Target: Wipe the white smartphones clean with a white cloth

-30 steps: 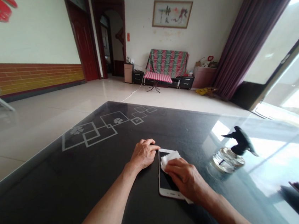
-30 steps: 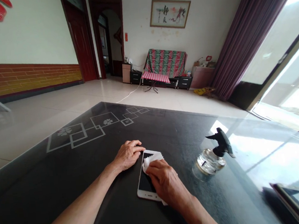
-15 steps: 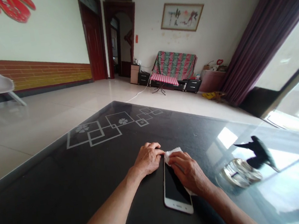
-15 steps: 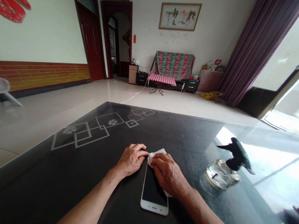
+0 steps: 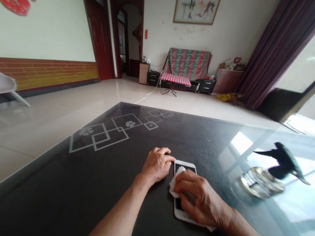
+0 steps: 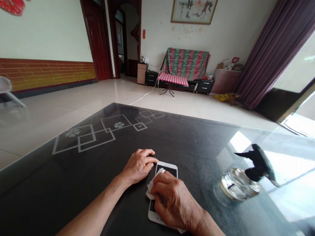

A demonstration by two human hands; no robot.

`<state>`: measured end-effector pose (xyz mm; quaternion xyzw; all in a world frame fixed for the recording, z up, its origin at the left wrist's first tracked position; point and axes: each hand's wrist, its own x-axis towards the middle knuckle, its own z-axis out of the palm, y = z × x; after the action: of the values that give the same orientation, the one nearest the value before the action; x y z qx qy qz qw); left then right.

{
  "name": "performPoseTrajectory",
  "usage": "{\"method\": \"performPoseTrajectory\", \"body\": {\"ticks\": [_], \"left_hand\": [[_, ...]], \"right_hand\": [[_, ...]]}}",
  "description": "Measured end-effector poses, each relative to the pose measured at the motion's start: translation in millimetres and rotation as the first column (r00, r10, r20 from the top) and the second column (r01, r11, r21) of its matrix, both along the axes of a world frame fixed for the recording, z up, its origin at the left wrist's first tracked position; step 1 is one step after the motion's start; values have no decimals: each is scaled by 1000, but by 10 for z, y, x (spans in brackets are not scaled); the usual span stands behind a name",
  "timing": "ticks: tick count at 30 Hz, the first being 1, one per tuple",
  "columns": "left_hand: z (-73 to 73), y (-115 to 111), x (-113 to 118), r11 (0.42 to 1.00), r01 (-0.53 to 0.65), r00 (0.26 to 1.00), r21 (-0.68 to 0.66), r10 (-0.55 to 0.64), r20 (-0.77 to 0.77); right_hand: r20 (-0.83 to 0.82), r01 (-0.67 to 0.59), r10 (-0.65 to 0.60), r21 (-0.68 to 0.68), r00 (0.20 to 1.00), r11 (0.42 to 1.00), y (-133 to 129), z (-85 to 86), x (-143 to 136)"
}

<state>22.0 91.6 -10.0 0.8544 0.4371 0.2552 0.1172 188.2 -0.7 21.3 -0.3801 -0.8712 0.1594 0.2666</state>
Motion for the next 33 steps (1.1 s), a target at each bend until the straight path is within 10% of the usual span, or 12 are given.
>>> {"method": "performPoseTrajectory", "body": {"ticks": [18,33], "left_hand": [[-44,20,11,1000,-21,998,-4,21,64],[7,12,0,1000,-4,1000,-31,4,22]], "right_hand": [[-13,279,-282,190,959,941,448,-180,61],[33,45,-42,-89,999,995,-318,47,3]]}}
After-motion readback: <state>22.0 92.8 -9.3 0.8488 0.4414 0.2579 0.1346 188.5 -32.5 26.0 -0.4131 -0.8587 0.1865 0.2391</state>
